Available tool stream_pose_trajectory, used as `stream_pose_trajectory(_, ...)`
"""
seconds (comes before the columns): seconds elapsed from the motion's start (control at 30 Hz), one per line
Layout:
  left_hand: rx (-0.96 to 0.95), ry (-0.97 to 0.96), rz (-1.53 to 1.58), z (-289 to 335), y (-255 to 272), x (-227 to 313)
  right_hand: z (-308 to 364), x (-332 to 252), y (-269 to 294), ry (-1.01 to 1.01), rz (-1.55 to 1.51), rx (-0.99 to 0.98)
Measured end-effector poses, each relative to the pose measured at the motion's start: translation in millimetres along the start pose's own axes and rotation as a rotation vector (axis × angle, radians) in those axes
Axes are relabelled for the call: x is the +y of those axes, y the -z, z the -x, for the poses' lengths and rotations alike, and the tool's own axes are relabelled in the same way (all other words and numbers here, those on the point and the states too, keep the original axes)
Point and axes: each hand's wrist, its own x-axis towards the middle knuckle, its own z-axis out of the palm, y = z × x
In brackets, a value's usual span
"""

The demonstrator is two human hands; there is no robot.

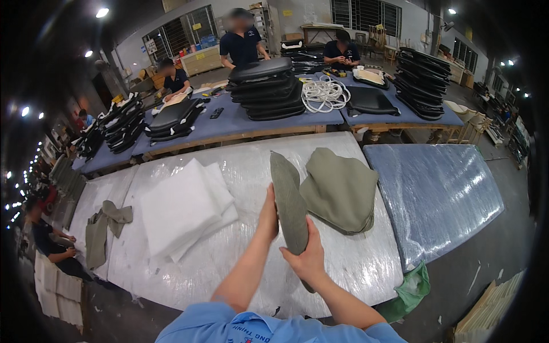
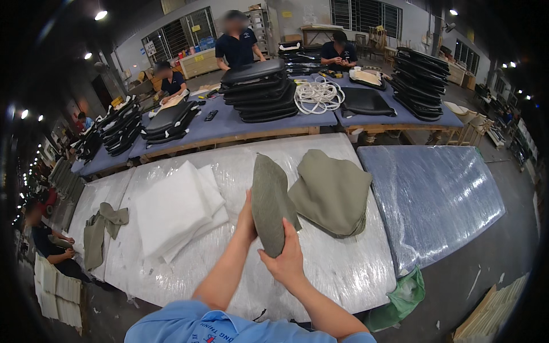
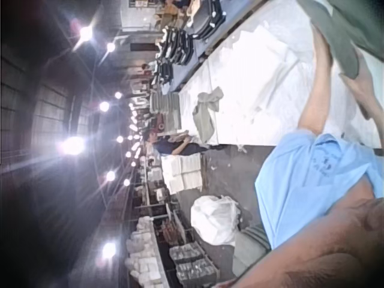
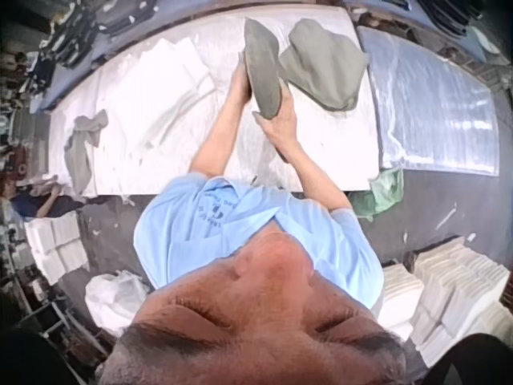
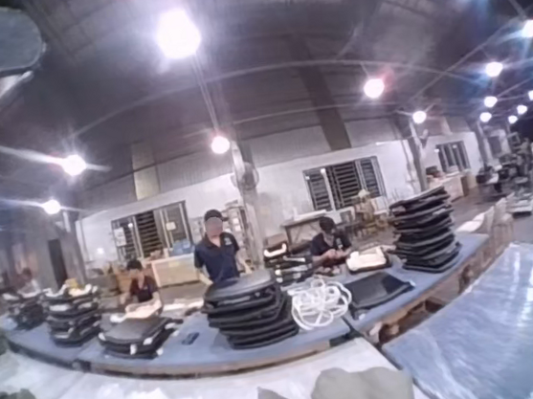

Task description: The person folds a green cushion cover by hand, repeatedly adjusting and smoothing it on a workbench. The person then stacks the folded cover with others. The person also handles white foam inserts, placing them on the table.

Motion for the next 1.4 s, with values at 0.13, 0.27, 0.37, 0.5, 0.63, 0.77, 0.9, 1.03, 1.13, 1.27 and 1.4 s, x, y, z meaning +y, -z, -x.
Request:
stream_pose_trajectory(0.13, -0.105, -0.457, -0.265, 107, -26, 24, -19, -15, -5, 0.029, -0.036, -0.007)
stream_pose_trajectory(0.27, -0.001, -0.523, -0.526, 128, -36, 46, -20, -28, -17, 0.073, -0.058, -0.027)
stream_pose_trajectory(0.37, 0.155, -0.555, -0.681, 125, -37, 48, -12, -27, -25, 0.142, -0.048, -0.021)
stream_pose_trajectory(0.5, 0.208, -0.582, -0.762, 127, -32, 41, 3, -24, -28, 0.147, -0.042, -0.048)
stream_pose_trajectory(0.63, 0.19, -0.506, -0.89, 136, -44, 37, 16, 2, -11, 0.16, -0.129, -0.12)
stream_pose_trajectory(0.77, 0.061, -0.571, -0.896, 151, -19, 43, 32, 10, 9, 0.045, -0.343, -0.244)
stream_pose_trajectory(0.9, -0.123, -0.515, -0.917, 177, -13, 35, 18, -15, 39, 0.403, -0.157, 0.075)
stream_pose_trajectory(1.03, -0.065, -0.353, -0.896, 197, -20, 4, -20, -50, 61, 0.8, 0.139, -0.087)
stream_pose_trajectory(1.13, 0.18, -0.481, -0.918, 207, -32, -35, -26, -41, 67, 0.791, 0.179, -0.059)
stream_pose_trajectory(1.27, 0.368, -0.588, -1.217, 207, 3, -59, -27, -41, 60, 0.757, 0.081, 0.117)
stream_pose_trajectory(1.4, 0.284, -0.554, -1.323, 200, 3, -30, -28, -36, 74, 0.633, 0.084, 0.291)
